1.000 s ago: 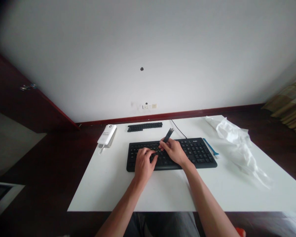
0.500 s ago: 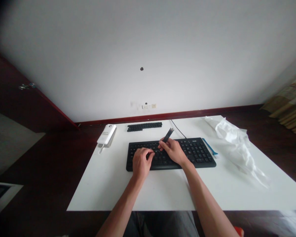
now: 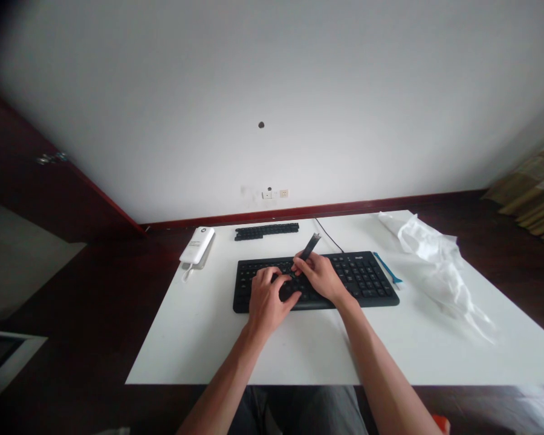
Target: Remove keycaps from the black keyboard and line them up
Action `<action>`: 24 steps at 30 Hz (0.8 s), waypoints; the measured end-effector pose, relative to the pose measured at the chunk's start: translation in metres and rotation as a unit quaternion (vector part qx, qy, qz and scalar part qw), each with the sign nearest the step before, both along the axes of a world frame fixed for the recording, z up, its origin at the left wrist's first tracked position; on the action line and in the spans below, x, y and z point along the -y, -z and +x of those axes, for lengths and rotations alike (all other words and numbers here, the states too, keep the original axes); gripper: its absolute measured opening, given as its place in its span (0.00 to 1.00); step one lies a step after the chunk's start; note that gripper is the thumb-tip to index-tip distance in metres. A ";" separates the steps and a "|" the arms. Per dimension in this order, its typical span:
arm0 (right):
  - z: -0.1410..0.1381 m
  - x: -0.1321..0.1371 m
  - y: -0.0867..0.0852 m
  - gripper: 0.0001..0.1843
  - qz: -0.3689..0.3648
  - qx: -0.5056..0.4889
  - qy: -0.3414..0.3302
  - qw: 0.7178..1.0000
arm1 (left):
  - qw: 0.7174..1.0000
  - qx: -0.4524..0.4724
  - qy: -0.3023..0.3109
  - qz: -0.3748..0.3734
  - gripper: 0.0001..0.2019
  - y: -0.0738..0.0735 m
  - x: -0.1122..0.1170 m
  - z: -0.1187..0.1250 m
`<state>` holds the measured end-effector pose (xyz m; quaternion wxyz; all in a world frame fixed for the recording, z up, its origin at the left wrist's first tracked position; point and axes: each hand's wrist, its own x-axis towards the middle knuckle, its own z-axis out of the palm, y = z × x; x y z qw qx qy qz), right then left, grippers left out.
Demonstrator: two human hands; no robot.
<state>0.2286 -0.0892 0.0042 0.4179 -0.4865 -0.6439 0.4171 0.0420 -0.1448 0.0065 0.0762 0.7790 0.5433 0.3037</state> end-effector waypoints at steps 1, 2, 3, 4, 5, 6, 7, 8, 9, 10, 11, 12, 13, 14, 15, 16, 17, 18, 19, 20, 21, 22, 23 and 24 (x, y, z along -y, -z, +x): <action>0.000 0.000 0.000 0.20 0.001 0.003 0.000 1.000 | 1.000 -0.004 0.003 -0.002 0.17 0.000 0.000 0.001; 0.000 0.001 -0.001 0.20 0.000 0.005 -0.001 1.000 | 1.000 -0.006 0.004 -0.004 0.18 0.000 0.001 0.002; 0.000 0.001 -0.002 0.20 0.000 0.007 -0.003 1.000 | 1.000 -0.008 0.004 -0.005 0.19 0.001 0.001 0.002; 0.000 0.002 -0.002 0.20 -0.002 0.009 -0.005 1.000 | 1.000 -0.009 0.005 -0.006 0.20 0.001 0.000 0.003; 0.000 0.002 -0.003 0.20 -0.004 0.011 -0.007 1.000 | 1.000 -0.009 0.006 -0.007 0.21 0.001 0.000 0.003; 0.000 0.002 -0.004 0.20 -0.005 0.015 -0.010 1.000 | 1.000 -0.009 0.008 -0.009 0.23 0.002 0.000 0.002; -0.001 0.003 -0.005 0.20 -0.006 0.018 -0.012 1.000 | 1.000 -0.009 0.011 -0.010 0.25 0.002 0.000 0.002; -0.001 0.003 -0.006 0.19 -0.005 0.022 -0.014 1.000 | 1.000 -0.011 0.016 -0.011 0.28 0.003 0.000 0.002; -0.001 0.003 -0.006 0.19 -0.004 0.025 -0.016 1.000 | 1.000 -0.013 0.021 -0.012 0.30 0.004 0.000 0.001; -0.001 0.003 -0.007 0.19 -0.003 0.028 -0.018 0.999 | 0.999 -0.017 0.026 -0.013 0.33 0.005 -0.001 0.001; -0.001 0.003 -0.007 0.19 -0.002 0.031 -0.019 0.999 | 0.999 -0.020 0.031 -0.014 0.34 0.006 -0.001 0.001; -0.001 0.003 -0.007 0.19 0.000 0.035 -0.020 0.999 | 0.999 -0.022 0.034 -0.014 0.35 0.007 -0.002 0.000; -0.001 0.002 -0.006 0.19 0.001 0.039 -0.022 0.999 | 0.999 -0.024 0.035 -0.014 0.35 0.008 -0.002 0.000; -0.001 0.002 -0.006 0.19 0.002 0.045 -0.024 0.999 | 0.999 -0.025 0.035 -0.014 0.34 0.009 -0.003 0.000; -0.001 0.002 -0.006 0.19 0.004 0.050 -0.026 0.998 | 0.999 -0.025 0.035 -0.014 0.34 0.010 -0.003 0.000; -0.001 0.002 -0.006 0.19 0.004 0.055 -0.029 0.998 | 0.999 -0.026 0.036 -0.013 0.35 0.010 -0.004 0.000; -0.001 0.002 -0.006 0.19 0.004 0.058 -0.033 0.998 | 0.999 -0.026 0.036 -0.013 0.35 0.011 -0.005 0.000; -0.001 0.002 -0.006 0.19 0.002 0.059 -0.037 0.998 | 0.999 -0.026 0.038 -0.013 0.35 0.011 -0.005 0.000; -0.001 0.002 -0.006 0.19 0.001 0.059 -0.041 0.997 | 0.999 -0.026 0.039 -0.012 0.34 0.011 -0.005 0.000; -0.001 0.002 -0.007 0.18 0.000 0.057 -0.046 0.997 | 0.999 -0.026 0.039 -0.012 0.34 0.011 -0.005 0.000; -0.001 0.002 -0.007 0.18 0.001 0.056 -0.050 0.997 | 0.999 -0.025 0.039 -0.012 0.34 0.011 -0.005 0.000; -0.001 0.002 -0.007 0.18 0.003 0.057 -0.054 0.997 | 0.999 -0.023 0.039 -0.011 0.34 0.011 -0.005 0.000; -0.001 0.003 -0.007 0.17 0.006 0.060 -0.057 0.997 | 0.999 -0.020 0.038 -0.009 0.34 0.010 -0.004 0.000; -0.001 0.003 -0.007 0.17 0.008 0.064 -0.059 0.996 | 0.999 -0.016 0.037 -0.007 0.34 0.010 -0.003 0.000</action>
